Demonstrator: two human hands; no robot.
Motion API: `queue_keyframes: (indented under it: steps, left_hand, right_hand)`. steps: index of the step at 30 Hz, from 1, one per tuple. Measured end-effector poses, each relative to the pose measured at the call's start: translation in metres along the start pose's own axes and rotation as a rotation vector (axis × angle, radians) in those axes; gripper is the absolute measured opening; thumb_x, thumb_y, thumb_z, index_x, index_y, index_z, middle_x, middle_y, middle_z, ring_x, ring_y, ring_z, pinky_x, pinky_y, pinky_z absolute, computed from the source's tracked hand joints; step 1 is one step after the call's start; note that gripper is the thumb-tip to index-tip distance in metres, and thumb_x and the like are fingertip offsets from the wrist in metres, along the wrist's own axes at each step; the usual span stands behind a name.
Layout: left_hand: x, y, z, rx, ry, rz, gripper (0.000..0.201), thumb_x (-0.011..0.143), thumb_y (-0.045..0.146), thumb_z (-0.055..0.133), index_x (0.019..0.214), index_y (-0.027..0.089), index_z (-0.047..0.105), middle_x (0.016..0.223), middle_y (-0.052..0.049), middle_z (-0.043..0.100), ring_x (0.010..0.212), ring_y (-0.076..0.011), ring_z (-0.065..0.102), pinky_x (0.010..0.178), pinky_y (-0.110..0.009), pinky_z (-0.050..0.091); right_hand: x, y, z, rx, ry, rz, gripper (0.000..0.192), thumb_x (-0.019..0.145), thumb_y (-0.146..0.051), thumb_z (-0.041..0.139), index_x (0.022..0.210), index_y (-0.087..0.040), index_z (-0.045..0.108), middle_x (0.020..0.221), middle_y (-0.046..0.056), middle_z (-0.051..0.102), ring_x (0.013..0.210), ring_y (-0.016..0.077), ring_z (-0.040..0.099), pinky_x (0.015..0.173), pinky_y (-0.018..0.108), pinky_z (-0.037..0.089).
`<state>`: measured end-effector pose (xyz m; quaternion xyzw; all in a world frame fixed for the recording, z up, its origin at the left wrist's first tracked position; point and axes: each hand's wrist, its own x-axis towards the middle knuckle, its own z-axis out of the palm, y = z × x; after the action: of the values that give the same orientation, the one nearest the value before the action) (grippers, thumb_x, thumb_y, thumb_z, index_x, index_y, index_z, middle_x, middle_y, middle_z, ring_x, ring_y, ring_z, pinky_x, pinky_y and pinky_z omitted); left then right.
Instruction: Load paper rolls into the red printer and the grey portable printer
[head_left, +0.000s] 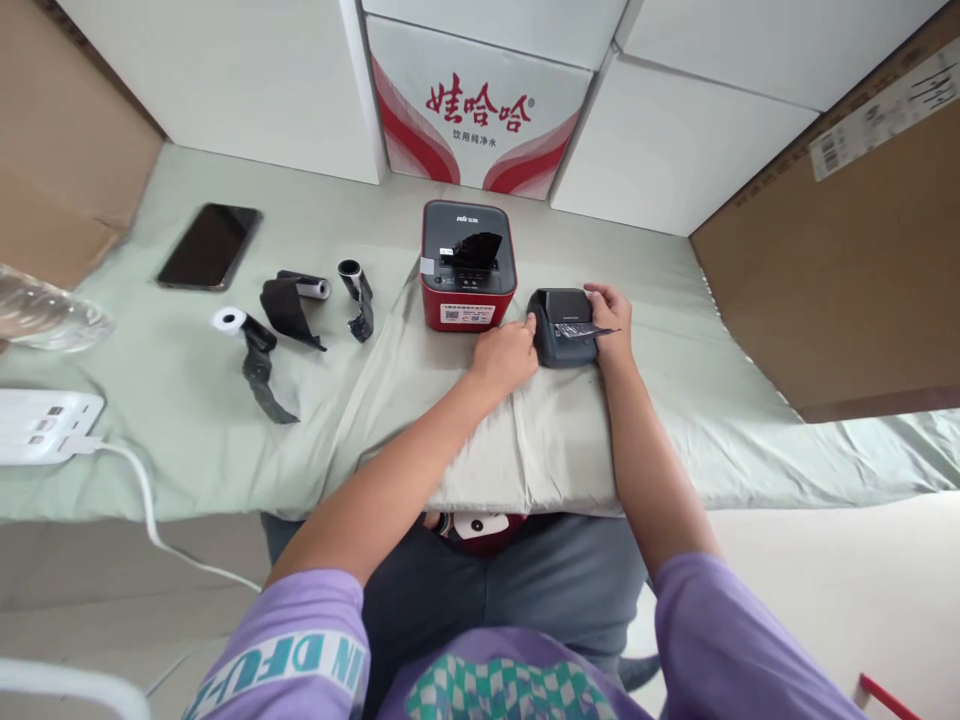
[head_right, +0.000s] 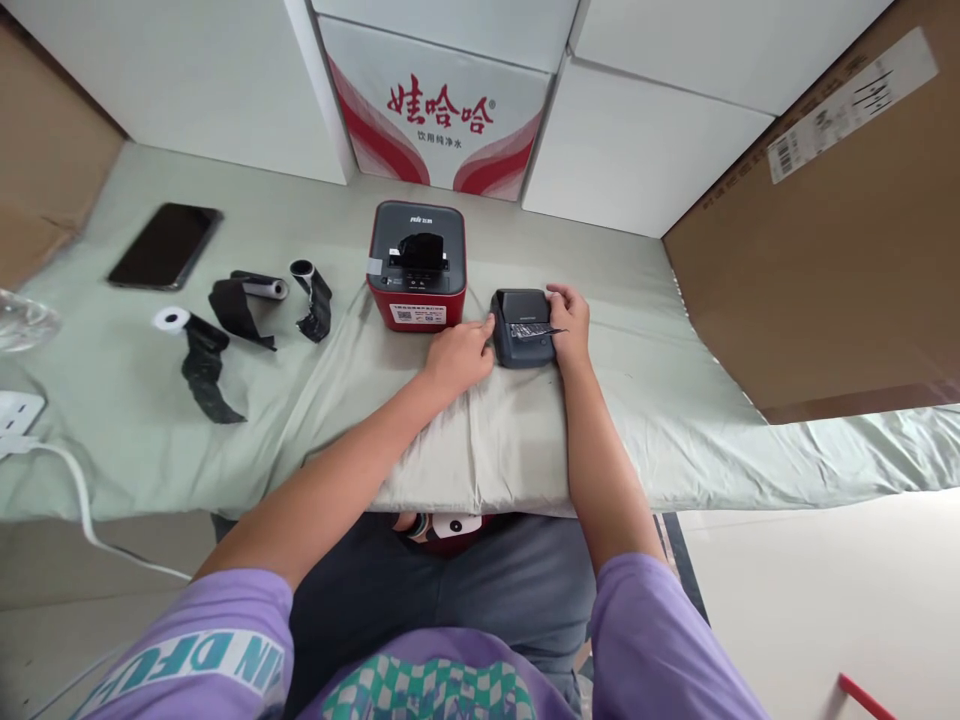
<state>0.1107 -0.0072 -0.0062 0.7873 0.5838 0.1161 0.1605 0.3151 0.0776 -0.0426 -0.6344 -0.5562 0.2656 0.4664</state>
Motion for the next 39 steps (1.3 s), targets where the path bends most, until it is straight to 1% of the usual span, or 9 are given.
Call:
queue_keyframes:
  steps: [6,15,18,21,24,26,30,35,39]
  left_hand:
    - [0.000,-0.002,0.001,-0.045,0.015,-0.017,0.059,0.096,0.022,0.044,0.155,0.018,0.048,0.122,-0.010,0.073,0.111,-0.0248,0.069,0.093,-0.035,0.056]
    - [-0.002,-0.004,0.000,-0.089,0.032,-0.018,0.059,0.096,0.023,0.044,0.155,0.019,0.049,0.125,-0.010,0.072,0.111,-0.0243,0.070,0.092,-0.034,0.055]
    - [-0.001,-0.005,0.002,-0.088,0.055,-0.010,0.058,0.096,0.023,0.044,0.154,0.019,0.050,0.123,-0.009,0.073,0.110,-0.0242,0.071,0.090,-0.034,0.056]
    - [-0.001,-0.005,0.003,-0.080,0.060,-0.009,0.057,0.096,0.023,0.046,0.153,0.021,0.051,0.122,-0.009,0.074,0.108,-0.0240,0.071,0.088,-0.034,0.056]
    - [-0.002,-0.005,0.003,-0.076,0.058,-0.009,0.057,0.097,0.024,0.047,0.154,0.021,0.050,0.124,-0.009,0.073,0.107,-0.0243,0.072,0.088,-0.034,0.056]
    - [-0.003,-0.005,0.003,-0.080,0.066,-0.007,0.058,0.096,0.023,0.046,0.154,0.020,0.050,0.126,-0.010,0.073,0.108,-0.0242,0.071,0.089,-0.033,0.055]
    - [-0.004,-0.004,0.002,-0.089,0.064,-0.012,0.059,0.096,0.022,0.046,0.155,0.020,0.049,0.128,-0.010,0.072,0.111,-0.0235,0.070,0.091,-0.032,0.055]
    - [-0.004,-0.003,0.001,-0.100,0.065,-0.013,0.058,0.096,0.023,0.045,0.154,0.018,0.050,0.127,-0.011,0.072,0.110,-0.0245,0.071,0.090,-0.034,0.056]
    - [-0.002,-0.004,0.002,-0.104,0.071,-0.003,0.058,0.095,0.022,0.045,0.152,0.017,0.052,0.126,-0.012,0.072,0.108,-0.0251,0.071,0.089,-0.035,0.056]
  right_hand:
    - [-0.007,-0.015,-0.004,-0.118,-0.033,0.047,0.039,0.092,-0.043,0.045,0.114,-0.018,0.066,0.108,0.010,0.073,0.105,0.0230,0.069,0.091,0.036,0.055]
    - [-0.010,-0.016,-0.011,-0.094,-0.060,0.033,0.042,0.090,-0.051,0.050,0.107,-0.017,0.068,0.101,0.009,0.073,0.101,0.0220,0.069,0.090,0.035,0.056]
    - [-0.005,-0.038,-0.024,-0.129,-0.190,0.080,0.036,0.093,-0.049,0.052,0.100,-0.017,0.069,0.097,0.008,0.072,0.092,0.0208,0.069,0.084,0.035,0.058]
    - [0.004,-0.077,-0.034,-0.351,-0.437,0.182,0.042,0.093,-0.057,0.059,0.101,-0.017,0.069,0.103,0.013,0.072,0.084,0.0227,0.069,0.073,0.037,0.060]
    - [0.011,-0.115,-0.029,-0.681,-0.629,0.268,0.067,0.075,-0.067,0.078,0.116,-0.016,0.067,0.108,0.018,0.073,0.078,0.0270,0.071,0.066,0.042,0.061]
    - [0.013,-0.130,-0.020,-0.820,-0.695,0.269,0.086,0.060,-0.065,0.091,0.126,-0.018,0.064,0.110,0.019,0.074,0.079,0.0304,0.073,0.066,0.043,0.062]
    - [0.013,-0.141,-0.007,-0.907,-0.806,0.276,0.097,0.048,-0.059,0.098,0.129,-0.019,0.065,0.106,0.017,0.075,0.084,0.0346,0.075,0.066,0.045,0.064]
    - [0.018,-0.142,-0.013,-0.864,-0.866,0.274,0.096,0.049,-0.054,0.099,0.132,-0.020,0.064,0.101,0.014,0.076,0.085,0.0338,0.075,0.070,0.046,0.066]
    - [0.027,-0.138,-0.021,-0.822,-0.909,0.280,0.091,0.058,-0.055,0.095,0.136,-0.021,0.063,0.100,0.012,0.076,0.080,0.0305,0.074,0.068,0.045,0.067]
